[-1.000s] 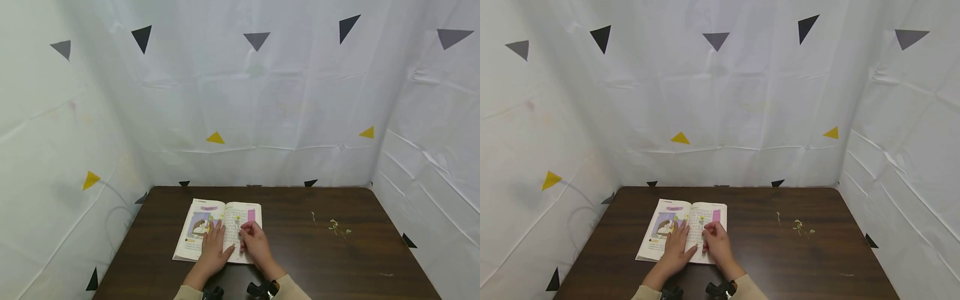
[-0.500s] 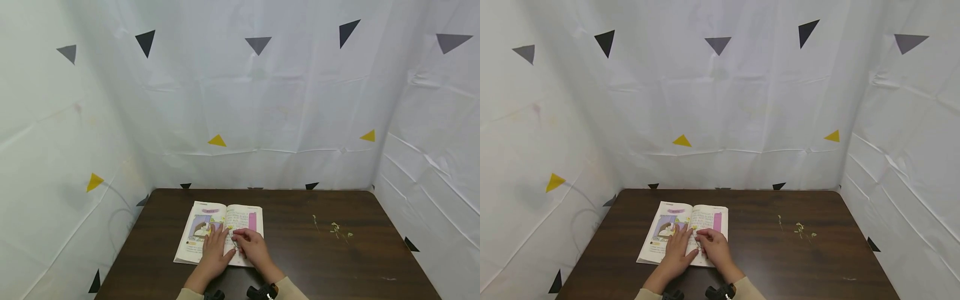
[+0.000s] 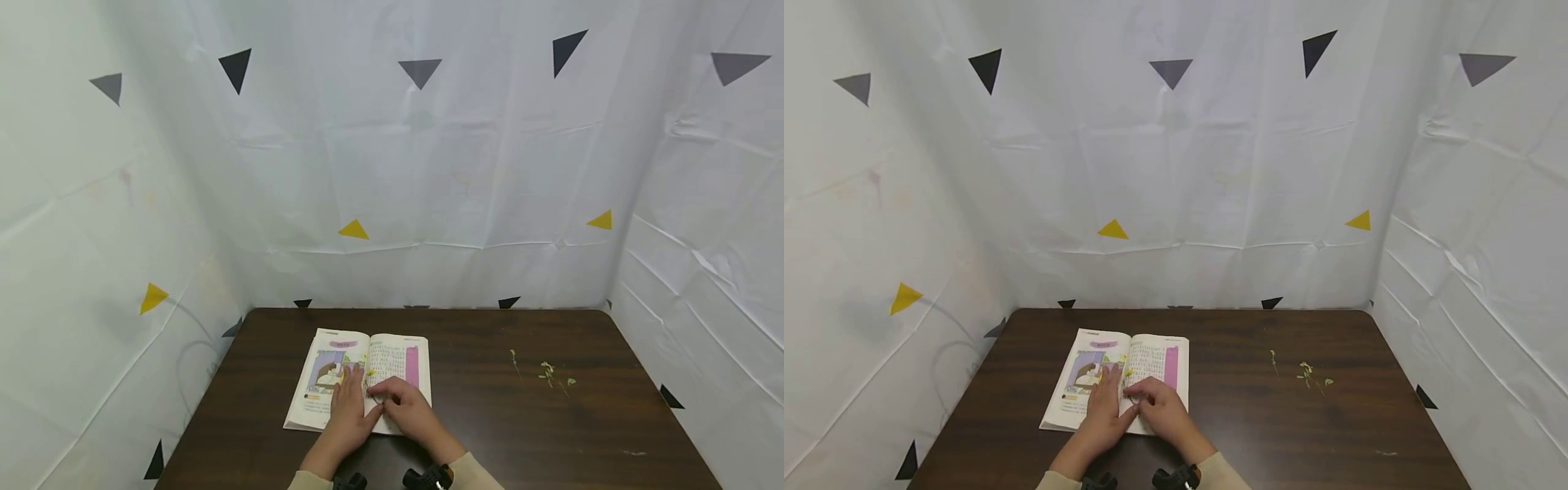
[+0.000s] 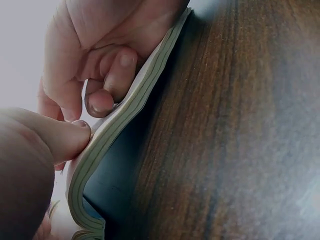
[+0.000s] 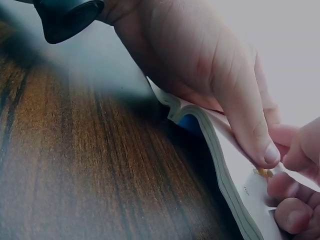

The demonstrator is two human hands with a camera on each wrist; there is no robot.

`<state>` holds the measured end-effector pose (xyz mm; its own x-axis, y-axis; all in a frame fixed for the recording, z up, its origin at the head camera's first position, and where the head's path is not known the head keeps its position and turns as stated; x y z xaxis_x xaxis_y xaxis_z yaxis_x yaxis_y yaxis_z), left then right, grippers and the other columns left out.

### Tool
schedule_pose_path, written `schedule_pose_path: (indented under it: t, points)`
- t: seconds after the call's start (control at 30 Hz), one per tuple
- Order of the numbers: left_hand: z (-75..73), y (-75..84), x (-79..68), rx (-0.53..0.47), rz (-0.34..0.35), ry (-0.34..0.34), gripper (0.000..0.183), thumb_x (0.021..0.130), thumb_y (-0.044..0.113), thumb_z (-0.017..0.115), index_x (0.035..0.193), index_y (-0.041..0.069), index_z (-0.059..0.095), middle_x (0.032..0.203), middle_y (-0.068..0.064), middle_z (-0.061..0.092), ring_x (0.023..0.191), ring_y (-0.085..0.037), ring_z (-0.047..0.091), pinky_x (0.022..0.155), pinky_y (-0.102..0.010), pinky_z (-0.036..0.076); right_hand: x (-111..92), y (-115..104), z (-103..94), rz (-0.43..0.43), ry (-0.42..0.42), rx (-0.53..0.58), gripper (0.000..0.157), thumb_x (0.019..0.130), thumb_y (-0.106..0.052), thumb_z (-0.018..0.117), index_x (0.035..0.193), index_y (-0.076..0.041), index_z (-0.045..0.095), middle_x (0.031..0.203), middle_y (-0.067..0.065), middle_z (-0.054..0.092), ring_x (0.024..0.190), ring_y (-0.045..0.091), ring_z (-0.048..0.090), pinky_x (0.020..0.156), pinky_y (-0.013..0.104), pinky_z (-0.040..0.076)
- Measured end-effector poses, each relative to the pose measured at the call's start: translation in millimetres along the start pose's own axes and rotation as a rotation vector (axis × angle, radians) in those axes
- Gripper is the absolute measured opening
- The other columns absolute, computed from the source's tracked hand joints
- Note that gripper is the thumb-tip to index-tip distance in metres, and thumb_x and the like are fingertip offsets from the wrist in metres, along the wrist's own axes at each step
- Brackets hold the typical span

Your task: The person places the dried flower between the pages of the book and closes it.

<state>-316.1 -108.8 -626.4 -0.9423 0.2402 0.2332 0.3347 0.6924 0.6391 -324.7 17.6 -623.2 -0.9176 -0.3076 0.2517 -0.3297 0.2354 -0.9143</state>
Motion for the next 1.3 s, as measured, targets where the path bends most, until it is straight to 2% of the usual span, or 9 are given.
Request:
schedule_pose_path:
  t: [0.13, 0.23, 0.3, 0.47, 0.57, 0.8, 1.03, 1.2, 1.3]
  points:
    - [-2.1, -4.2, 0.0, -0.004, -0.036, 0.039, 0.079, 0.093, 0.022, 0.084, 0.145, -0.012, 0.037, 0.171, -0.041, 0.020, 0.163, -0.060, 0.015, 0.126, -0.077, 0.019, 0, -1, 4.3, -0.014, -0.034, 0.004, 0.037, 0.099, 0.010, 0.062, 0.126, -0.007, 0.081, 0.126, 0.010, 0.078, 0.117, 0.026, 0.070, 0.098, 0.020, 0.050]
    - [-2.9, -7.5, 0.1, -0.016, -0.042, 0.080, 0.058, 0.090, 0.021, 0.085, 0.121, -0.002, 0.043, 0.169, -0.044, 0.020, 0.161, -0.062, 0.015, 0.124, -0.076, 0.022, 0, -2, 3.6, -0.019, -0.029, 0.005, 0.036, 0.100, 0.008, 0.063, 0.127, -0.007, 0.080, 0.126, 0.010, 0.077, 0.114, 0.023, 0.069, 0.095, 0.019, 0.050]
    - [-2.3, -8.8, -0.1, -0.022, -0.036, 0.090, 0.053, 0.091, 0.024, 0.085, 0.112, 0.002, 0.042, 0.169, -0.045, 0.019, 0.160, -0.064, 0.015, 0.122, -0.079, 0.022, 0, -1, 0.0, -0.011, -0.002, -0.004, 0.036, 0.099, 0.008, 0.064, 0.127, -0.008, 0.080, 0.125, 0.010, 0.077, 0.106, 0.019, 0.067, 0.090, 0.019, 0.050]
    - [0.5, -12.0, -1.0, -0.031, -0.049, 0.066, 0.056, 0.096, 0.036, 0.081, 0.122, -0.001, 0.048, 0.172, -0.043, 0.016, 0.162, -0.062, 0.011, 0.124, -0.080, 0.016, -3, 13, -12.1, 0.107, 0.102, 0.066, 0.036, 0.098, 0.005, 0.063, 0.127, -0.012, 0.077, 0.124, 0.012, 0.071, 0.075, 0.007, 0.058, 0.067, 0.019, 0.048]
    - [0.3, -11.3, -0.5, -0.029, -0.064, 0.039, 0.062, 0.097, 0.036, 0.079, 0.135, -0.003, 0.050, 0.174, -0.041, 0.014, 0.164, -0.060, 0.008, 0.125, -0.080, 0.014, -2, 18, -14.8, 0.155, 0.140, 0.102, 0.031, 0.099, 0.003, 0.062, 0.122, -0.011, 0.077, 0.122, 0.013, 0.069, 0.073, 0.006, 0.058, 0.065, 0.019, 0.048]
    - [2.7, -11.5, 1.4, 0.019, -0.100, -0.034, 0.066, 0.098, 0.035, 0.078, 0.150, 0.005, 0.051, 0.177, -0.037, 0.010, 0.167, -0.056, 0.004, 0.130, -0.076, 0.013, 0, 2, -9.5, 0.027, 0.131, -0.149, 0.022, 0.097, 0.004, 0.069, 0.107, -0.009, 0.084, 0.093, 0.005, 0.067, 0.082, 0.005, 0.052, 0.073, 0.018, 0.043]
    - [2.3, -11.5, 1.4, 0.028, -0.101, -0.022, 0.057, 0.098, 0.030, 0.077, 0.139, 0.001, 0.050, 0.176, -0.038, 0.013, 0.166, -0.058, 0.006, 0.130, -0.076, 0.015, 1, 0, -7.5, 0.018, 0.116, -0.170, 0.028, 0.097, 0.004, 0.068, 0.116, -0.011, 0.081, 0.088, 0.001, 0.058, 0.077, 0.003, 0.048, 0.069, 0.019, 0.042]
    - [2.6, -10.5, 0.6, 0.027, -0.086, -0.014, 0.046, 0.097, 0.026, 0.078, 0.126, 0.005, 0.050, 0.175, -0.040, 0.015, 0.166, -0.059, 0.007, 0.129, -0.077, 0.016, 2, -5, -4.4, -0.023, 0.122, -0.267, 0.040, 0.092, 0.005, 0.069, 0.123, -0.016, 0.082, 0.083, 0.000, 0.056, 0.072, 0.002, 0.043, 0.064, 0.018, 0.040]
    - [2.9, -10.5, 0.8, 0.024, -0.086, -0.017, 0.045, 0.095, 0.025, 0.078, 0.125, 0.005, 0.051, 0.175, -0.040, 0.014, 0.166, -0.059, 0.007, 0.128, -0.078, 0.016, 3, -4, -3.1, -0.003, 0.110, -0.302, 0.045, 0.092, 0.003, 0.068, 0.128, -0.021, 0.081, 0.082, -0.004, 0.053, 0.070, 0.001, 0.040, 0.062, 0.018, 0.039]
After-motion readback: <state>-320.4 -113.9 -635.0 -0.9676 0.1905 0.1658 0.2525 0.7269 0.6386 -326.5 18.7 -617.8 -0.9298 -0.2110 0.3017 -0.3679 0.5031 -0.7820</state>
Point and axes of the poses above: each hand's wrist, its own x-axis towards the middle knuckle, its own z-axis out of the palm, y = z × x, the point moved 10 cm from there along x, towards the middle knuckle
